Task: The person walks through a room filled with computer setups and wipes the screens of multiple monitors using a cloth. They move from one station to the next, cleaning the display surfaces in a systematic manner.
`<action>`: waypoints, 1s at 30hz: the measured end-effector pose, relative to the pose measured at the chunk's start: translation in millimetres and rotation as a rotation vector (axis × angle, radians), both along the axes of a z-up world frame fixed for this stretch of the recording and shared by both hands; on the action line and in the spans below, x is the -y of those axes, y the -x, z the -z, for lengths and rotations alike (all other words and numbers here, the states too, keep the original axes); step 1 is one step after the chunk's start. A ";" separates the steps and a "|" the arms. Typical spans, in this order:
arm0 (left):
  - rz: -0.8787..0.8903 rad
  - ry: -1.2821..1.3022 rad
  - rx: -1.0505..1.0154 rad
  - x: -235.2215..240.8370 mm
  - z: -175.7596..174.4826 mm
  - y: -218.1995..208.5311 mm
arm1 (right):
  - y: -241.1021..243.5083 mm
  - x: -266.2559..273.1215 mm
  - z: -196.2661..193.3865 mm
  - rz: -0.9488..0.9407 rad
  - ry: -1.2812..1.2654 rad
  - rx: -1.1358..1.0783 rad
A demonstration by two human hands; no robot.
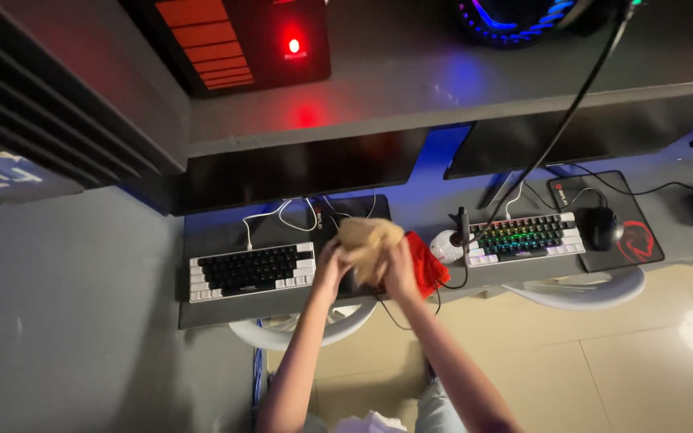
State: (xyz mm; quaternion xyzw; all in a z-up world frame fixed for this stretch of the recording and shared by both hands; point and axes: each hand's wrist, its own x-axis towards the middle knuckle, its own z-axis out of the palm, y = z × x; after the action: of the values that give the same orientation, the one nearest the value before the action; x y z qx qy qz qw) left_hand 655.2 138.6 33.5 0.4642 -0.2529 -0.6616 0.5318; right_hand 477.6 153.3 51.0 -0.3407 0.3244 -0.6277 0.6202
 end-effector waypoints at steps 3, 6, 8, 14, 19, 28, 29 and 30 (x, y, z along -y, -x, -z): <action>0.048 0.102 -0.036 0.9 -29.1 -13.9 | 23.2 84.7 12.9 0.127 -0.124 0.239; 0.026 0.138 -0.019 3.6 -31.4 -29.8 | 32.3 173.5 45.8 0.151 -0.174 0.306; 0.012 0.155 -0.006 3.1 -30.6 -44.5 | 13.9 194.7 62.1 -0.084 0.192 0.420; -0.079 0.171 -0.082 17.5 27.3 -87.6 | -94.8 199.5 102.7 -0.110 -0.197 0.348; -0.147 0.169 -0.151 23.0 18.5 -122.0 | -85.4 188.4 78.5 -0.214 -0.375 0.349; -0.372 0.205 -0.259 40.3 36.9 -218.1 | -234.1 166.4 69.2 -0.178 -0.298 0.568; -0.382 0.195 -0.255 41.3 41.8 -229.8 | -259.4 168.4 79.6 -0.175 -0.344 0.590; -0.395 0.185 -0.250 42.7 46.9 -241.8 | -285.2 170.5 90.1 -0.173 -0.391 0.611</action>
State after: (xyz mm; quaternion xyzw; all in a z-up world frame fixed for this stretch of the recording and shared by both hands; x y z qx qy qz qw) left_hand 897.0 95.9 -13.4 0.3685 -0.1490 -0.5712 0.7181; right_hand 762.8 -17.2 -39.1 -0.0389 0.2080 -0.5721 0.7924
